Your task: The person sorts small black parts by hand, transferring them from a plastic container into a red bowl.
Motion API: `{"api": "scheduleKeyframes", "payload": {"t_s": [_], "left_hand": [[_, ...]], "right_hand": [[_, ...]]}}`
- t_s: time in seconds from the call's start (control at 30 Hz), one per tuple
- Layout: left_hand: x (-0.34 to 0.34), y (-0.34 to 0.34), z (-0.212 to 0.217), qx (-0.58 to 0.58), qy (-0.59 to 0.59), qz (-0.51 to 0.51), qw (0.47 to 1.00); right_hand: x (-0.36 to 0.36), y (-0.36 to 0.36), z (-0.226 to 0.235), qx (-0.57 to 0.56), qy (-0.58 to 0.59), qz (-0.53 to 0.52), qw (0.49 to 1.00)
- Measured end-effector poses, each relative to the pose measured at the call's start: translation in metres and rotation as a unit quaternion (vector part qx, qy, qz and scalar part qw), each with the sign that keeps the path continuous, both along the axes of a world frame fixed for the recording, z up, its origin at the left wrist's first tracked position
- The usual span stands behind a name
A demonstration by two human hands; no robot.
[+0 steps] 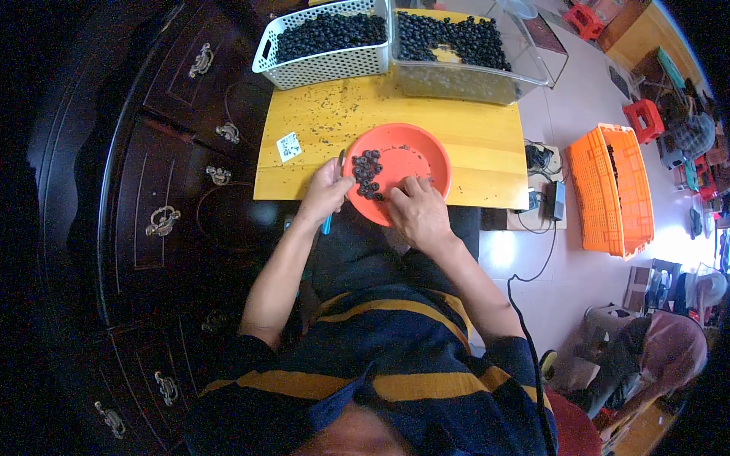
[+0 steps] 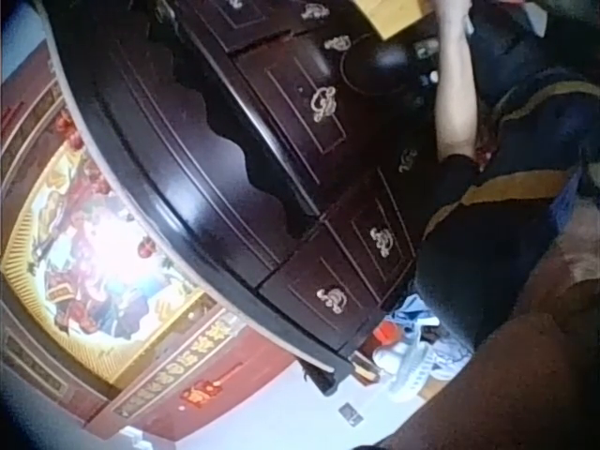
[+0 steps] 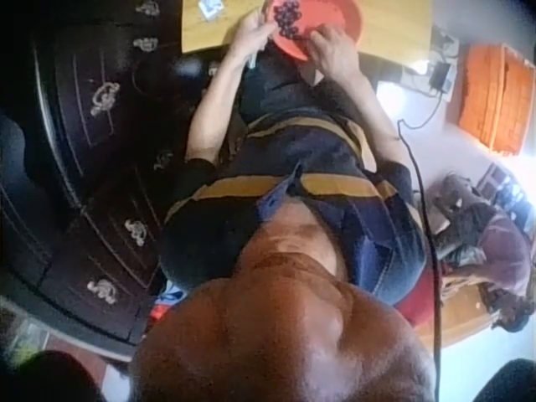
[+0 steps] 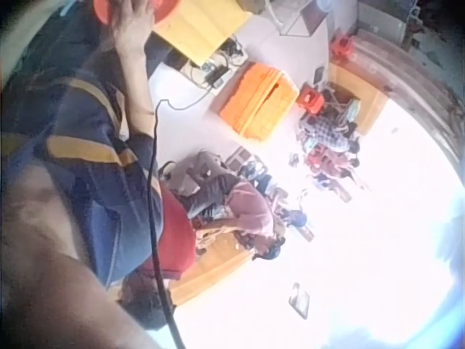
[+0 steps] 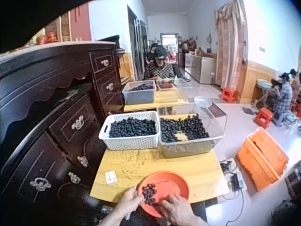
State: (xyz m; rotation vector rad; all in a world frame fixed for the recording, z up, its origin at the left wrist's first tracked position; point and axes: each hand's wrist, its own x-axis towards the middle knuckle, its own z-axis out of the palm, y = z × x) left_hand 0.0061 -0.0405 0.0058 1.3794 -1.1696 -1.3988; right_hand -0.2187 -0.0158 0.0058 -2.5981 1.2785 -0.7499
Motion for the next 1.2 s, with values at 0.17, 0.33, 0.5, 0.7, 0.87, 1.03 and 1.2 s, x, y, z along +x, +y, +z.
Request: {"api": "scheduleKeyframes", "payload": {"t_s": [0.17,0.33,0.5,0.7,0.87,1.03,1.2], "left_hand": [[0.001,-0.001,0.0,0.003,-0.005,-0.003,1.0],[0.005,-0.003,-0.003,0.024,-0.044,-0.016,0.999],[0.004,0.0,-0.003,0.017,-0.008,-0.013,1.0],[0.003,0.0,-0.003,0.02,0.003,-0.009,1.0],[0.004,0.0,-0.001,0.033,-0.005,-0.008,0.999],[0.005,-0.001,-0.005,-0.001,0.014,-0.02,1.0],[0.0,0.001,0.007,0.002,0.025,-0.025,0.999]], "right_hand": [[0.004,0.002,0.007,0.074,0.001,-0.019,0.997],[0.008,-0.002,0.006,0.096,0.032,-0.029,0.994],[0.011,-0.008,0.011,0.138,0.072,-0.026,0.987],[0.011,-0.009,0.009,0.132,0.046,-0.011,0.99],[0.012,-0.011,0.012,0.142,0.045,0.004,0.989],[0.01,-0.017,0.012,0.127,-0.01,-0.003,0.992],[0.022,-0.028,-0.001,0.087,0.014,-0.032,0.996]]}}
